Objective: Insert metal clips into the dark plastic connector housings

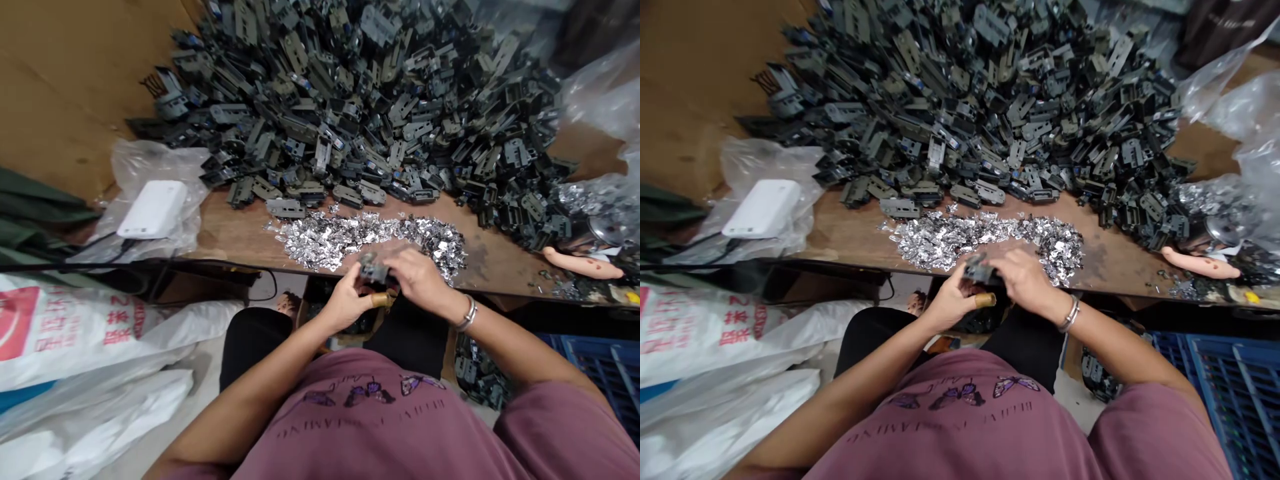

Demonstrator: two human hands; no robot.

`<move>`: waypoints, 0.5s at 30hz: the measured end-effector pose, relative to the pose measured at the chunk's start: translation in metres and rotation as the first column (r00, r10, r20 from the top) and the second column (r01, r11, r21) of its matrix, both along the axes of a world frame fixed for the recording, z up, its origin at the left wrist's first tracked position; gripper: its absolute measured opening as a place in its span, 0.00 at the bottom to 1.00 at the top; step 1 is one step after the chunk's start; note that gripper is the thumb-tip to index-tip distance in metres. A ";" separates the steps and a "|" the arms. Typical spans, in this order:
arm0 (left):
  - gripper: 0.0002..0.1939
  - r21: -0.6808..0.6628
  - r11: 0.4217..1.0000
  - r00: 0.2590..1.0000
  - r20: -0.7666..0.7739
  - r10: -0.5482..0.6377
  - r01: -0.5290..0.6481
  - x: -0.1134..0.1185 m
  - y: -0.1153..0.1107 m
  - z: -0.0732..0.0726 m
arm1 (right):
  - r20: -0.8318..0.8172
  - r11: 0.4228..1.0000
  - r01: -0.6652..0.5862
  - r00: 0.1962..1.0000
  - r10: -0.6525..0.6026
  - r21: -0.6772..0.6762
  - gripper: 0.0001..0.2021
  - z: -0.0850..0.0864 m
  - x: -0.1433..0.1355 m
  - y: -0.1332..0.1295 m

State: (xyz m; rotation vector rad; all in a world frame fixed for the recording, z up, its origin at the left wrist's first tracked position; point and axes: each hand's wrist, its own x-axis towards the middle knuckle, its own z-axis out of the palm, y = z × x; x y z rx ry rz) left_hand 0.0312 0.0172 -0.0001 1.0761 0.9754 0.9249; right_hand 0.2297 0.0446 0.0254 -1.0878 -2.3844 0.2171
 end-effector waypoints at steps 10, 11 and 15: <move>0.22 -0.183 0.973 0.990 -0.048 0.135 -0.142 -0.014 -0.014 -0.009 | 0.385 0.906 0.381 0.876 -0.290 -0.184 0.09 -0.022 0.004 0.015; 0.23 -0.198 0.970 0.990 -0.050 0.134 -0.141 -0.015 -0.015 -0.008 | 0.426 0.905 0.388 0.858 -0.286 -0.173 0.09 -0.024 0.001 0.016; 0.22 -0.095 0.982 0.981 -0.120 0.153 -0.165 -0.018 -0.015 -0.005 | 0.219 0.924 0.305 0.941 -0.257 -0.229 0.06 -0.021 -0.008 0.007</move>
